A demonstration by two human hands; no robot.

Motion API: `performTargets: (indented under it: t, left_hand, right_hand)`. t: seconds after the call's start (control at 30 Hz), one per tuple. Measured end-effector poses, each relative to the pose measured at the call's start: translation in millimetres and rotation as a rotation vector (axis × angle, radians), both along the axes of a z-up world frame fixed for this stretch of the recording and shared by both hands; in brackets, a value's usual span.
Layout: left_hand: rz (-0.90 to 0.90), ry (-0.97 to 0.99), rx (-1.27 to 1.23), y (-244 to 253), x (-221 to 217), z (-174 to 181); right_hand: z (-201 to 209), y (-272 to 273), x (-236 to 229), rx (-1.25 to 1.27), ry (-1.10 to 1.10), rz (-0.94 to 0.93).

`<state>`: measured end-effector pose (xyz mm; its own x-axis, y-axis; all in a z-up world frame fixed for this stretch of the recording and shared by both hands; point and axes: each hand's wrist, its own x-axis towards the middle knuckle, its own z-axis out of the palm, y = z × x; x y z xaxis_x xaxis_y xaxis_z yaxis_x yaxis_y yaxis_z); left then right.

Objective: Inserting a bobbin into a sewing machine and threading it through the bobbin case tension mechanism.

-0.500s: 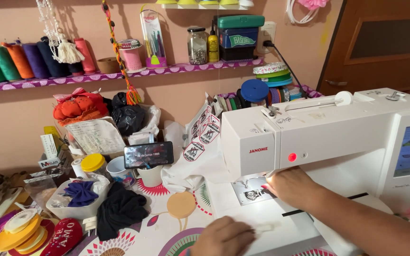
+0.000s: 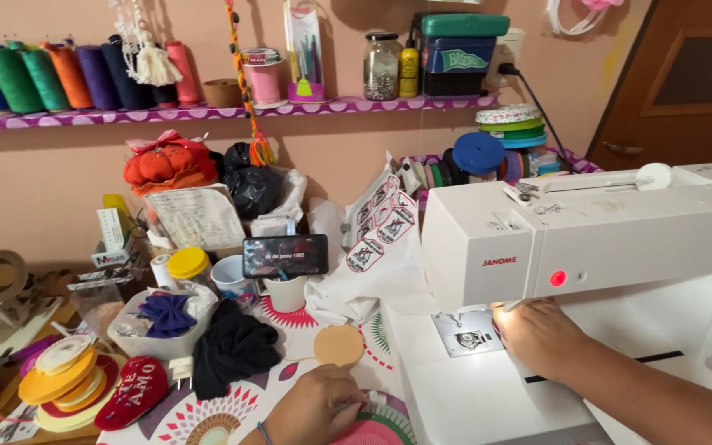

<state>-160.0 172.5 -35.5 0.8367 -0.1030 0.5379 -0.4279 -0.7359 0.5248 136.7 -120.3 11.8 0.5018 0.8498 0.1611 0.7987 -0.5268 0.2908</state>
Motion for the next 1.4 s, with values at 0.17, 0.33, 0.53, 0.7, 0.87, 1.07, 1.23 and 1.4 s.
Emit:
performTargets:
  t: [0.17,0.33,0.53,0.7,0.87,1.07,1.23,1.4]
  left_hand:
    - [0.017,0.185,-0.068,2.5,1.8,-6.8]
    - [0.024,0.247,-0.047,11.7,9.4,-22.2]
    - [0.068,0.315,0.011,23.2,12.3,-32.7]
    - [0.079,0.332,0.012,24.2,12.3,-33.6]
    - [0.087,0.317,0.018,25.7,14.7,-33.6]
    - [0.154,0.171,0.023,29.8,13.4,-22.8]
    - [0.353,-0.012,-0.138,41.8,20.1,-27.3]
    - [0.469,-0.021,-0.455,47.0,16.3,-21.3]
  right_hand:
    - [-1.2,0.2,-2.5,0.003,-0.062,-0.042]
    - [-21.0,0.5,16.4,0.141,-0.234,0.091]
    - [-14.0,0.6,12.6,-0.048,-0.048,-0.059]
    - [5.1,4.9,-8.8,-0.072,0.054,-0.158]
    - [4.2,-3.7,-5.2,-0.040,-0.131,-0.105]
    - [-18.4,-14.4,-72.2,0.071,-0.251,-0.010]
    - [-50.9,41.9,-194.1,-0.014,0.688,0.350]
    - [-80.6,146.0,-241.1,0.358,0.524,0.576]
